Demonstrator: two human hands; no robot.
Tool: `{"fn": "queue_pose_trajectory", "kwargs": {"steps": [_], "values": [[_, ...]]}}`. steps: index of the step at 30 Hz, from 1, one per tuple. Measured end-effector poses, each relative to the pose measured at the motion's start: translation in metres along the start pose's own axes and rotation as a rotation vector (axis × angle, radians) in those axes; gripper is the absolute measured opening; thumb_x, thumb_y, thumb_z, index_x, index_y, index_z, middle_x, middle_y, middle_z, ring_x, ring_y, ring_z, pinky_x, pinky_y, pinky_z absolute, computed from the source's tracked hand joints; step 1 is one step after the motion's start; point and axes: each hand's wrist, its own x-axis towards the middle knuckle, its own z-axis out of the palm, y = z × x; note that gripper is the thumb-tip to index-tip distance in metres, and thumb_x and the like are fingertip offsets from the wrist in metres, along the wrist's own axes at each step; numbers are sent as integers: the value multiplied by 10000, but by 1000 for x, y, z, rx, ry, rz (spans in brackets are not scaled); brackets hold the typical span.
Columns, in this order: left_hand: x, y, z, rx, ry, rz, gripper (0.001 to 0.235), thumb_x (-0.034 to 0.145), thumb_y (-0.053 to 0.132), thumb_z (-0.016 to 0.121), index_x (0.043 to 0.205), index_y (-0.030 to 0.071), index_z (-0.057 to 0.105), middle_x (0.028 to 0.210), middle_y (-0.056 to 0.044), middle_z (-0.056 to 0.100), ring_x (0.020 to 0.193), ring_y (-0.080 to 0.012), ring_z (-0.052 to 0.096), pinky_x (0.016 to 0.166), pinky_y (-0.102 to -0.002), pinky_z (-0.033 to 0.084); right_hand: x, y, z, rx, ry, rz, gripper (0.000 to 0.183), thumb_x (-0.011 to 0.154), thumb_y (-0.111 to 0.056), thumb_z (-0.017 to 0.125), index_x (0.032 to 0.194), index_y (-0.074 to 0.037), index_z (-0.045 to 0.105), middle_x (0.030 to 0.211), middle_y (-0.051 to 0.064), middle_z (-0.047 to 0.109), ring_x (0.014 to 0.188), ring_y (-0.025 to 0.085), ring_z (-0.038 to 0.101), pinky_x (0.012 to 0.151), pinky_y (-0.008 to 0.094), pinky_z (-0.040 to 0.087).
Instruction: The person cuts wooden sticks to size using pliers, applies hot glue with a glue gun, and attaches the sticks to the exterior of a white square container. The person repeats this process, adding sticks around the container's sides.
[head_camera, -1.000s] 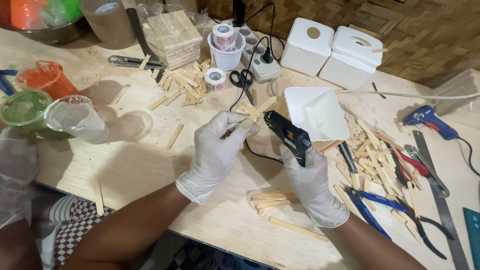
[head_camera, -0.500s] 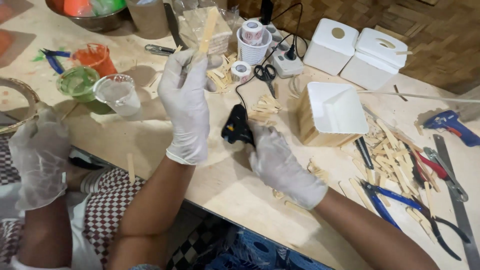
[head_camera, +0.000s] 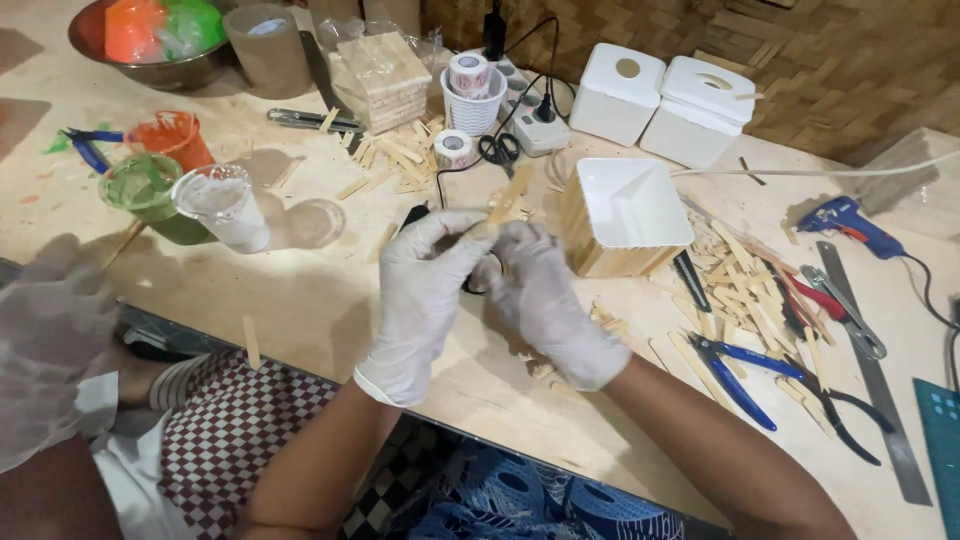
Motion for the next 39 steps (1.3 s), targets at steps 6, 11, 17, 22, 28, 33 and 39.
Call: {"fn": "queue_pose_trajectory", "kwargs": {"steps": [6,11,17,22,28,33,39], "values": [[-15,-29,33,40,-75,-145,243,786,95,872,987,75,737,799,-23,727,668,-47,633,581,-167,533,-57,39,-78,1180,159,334,324,924,-138,727,1233,-41,719,1065,119,746,1034,201,674,1018,371,528],[-45,-47,89,44,-182,-266,267,778,136,885,976,76,717,718,-13,686,625,-50,563,578,-179,454,-80,49,-112,1181,249,543,67,898,-119,767,924,-58,768,873,33,702,871,119,610,891,351,571],[-17,-61,146,93,-344,-146,332,768,160,895,1017,42,709,709,-26,680,624,-71,583,582,-205,459,-75,101,-124,1401,418,613,121,943,-77,744,829,-54,712,842,53,672,832,155,608,847,341,565],[25,-58,157,647,-493,265,247,940,272,698,1162,181,639,974,-38,711,997,-215,701,910,-367,527,-86,174,-124,1562,553,610,85,985,-116,709,911,-75,705,964,82,725,872,171,662,906,346,556],[50,-110,166,1687,-808,242,749,773,541,764,1406,183,587,1244,-55,714,1228,-275,630,1021,-462,485,-101,204,-94,1417,515,784,46,970,-100,718,982,-57,730,938,98,766,799,169,740,849,321,614],[66,-136,167,1689,-798,108,536,837,351,734,1365,328,652,1205,-17,717,1155,-267,687,977,-466,549,-101,192,-102,1257,430,908,184,863,-147,821,1033,-94,771,901,39,770,757,90,698,791,272,617],[33,-65,170,1415,-725,-108,512,853,279,792,1349,224,680,1164,-63,752,1121,-270,712,965,-434,560,-95,181,-100,1150,470,848,235,802,-108,870,1006,-118,754,803,26,757,740,72,685,790,224,573]]}}
